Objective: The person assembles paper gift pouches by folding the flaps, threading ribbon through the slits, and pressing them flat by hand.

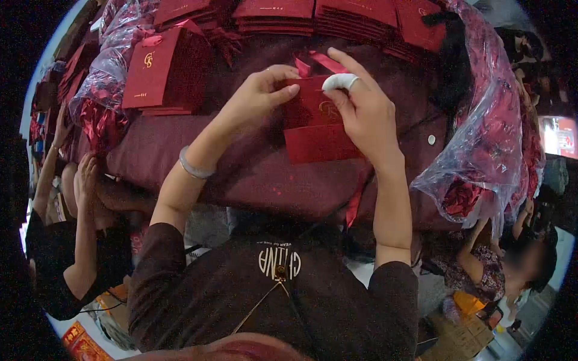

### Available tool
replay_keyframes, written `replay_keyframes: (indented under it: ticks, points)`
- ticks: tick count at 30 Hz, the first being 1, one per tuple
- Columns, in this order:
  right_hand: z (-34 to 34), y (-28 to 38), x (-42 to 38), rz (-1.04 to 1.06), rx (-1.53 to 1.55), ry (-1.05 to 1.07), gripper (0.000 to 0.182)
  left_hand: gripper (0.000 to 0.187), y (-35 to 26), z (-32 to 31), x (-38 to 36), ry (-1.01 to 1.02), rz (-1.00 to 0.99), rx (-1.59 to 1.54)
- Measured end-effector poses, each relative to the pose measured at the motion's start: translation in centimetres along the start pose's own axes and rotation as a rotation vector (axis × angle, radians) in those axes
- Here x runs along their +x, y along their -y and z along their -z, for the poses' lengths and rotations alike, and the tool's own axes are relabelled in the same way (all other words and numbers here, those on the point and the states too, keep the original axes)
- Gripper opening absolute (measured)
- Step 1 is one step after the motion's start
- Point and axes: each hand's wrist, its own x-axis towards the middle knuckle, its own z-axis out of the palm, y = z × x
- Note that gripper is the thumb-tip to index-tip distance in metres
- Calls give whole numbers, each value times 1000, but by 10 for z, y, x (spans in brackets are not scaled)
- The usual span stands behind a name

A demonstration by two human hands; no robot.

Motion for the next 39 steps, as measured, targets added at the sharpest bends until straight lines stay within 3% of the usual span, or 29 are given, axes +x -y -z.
replay_keyframes:
  ticks: [2,4,5,7,9,14,21,28,30,33,36,39]
  points:
    - [-4,0,-4,-4,57,91,9,22,-19,5,-6,-4,-73,117]
    - [-9,2,-3,-14,138,143,10,22,-38,6,-27,-55,-239,499]
    - [-12,8,-5,49,132,151,11,26,-44,3,-42,-108,-131,417]
    - [-22,20,-9,197,88,187,16,28,-42,-8,-71,-354,-322,702]
    - [-29,31,-14,306,105,218,19,31,-37,-19,-98,-562,-354,884]
    - [-42,33,-27,454,115,350,21,25,-9,-34,-134,-816,-453,1076]
    - [-39,32,-38,553,-43,492,30,29,4,-34,-147,-771,-523,948]
    - [-33,38,-47,472,2,482,31,26,5,-38,-153,-782,-607,875]
    - [-17,34,-51,467,-60,586,34,22,7,-40,-151,-796,-684,892]
    - [-16,31,-61,138,153,680,38,19,6,-45,-152,-837,-733,941]
    - [-24,41,-58,397,98,431,43,19,7,-45,-146,-883,-824,909]
    - [-19,44,-68,522,-27,409,49,21,7,-42,-148,-866,-893,864]
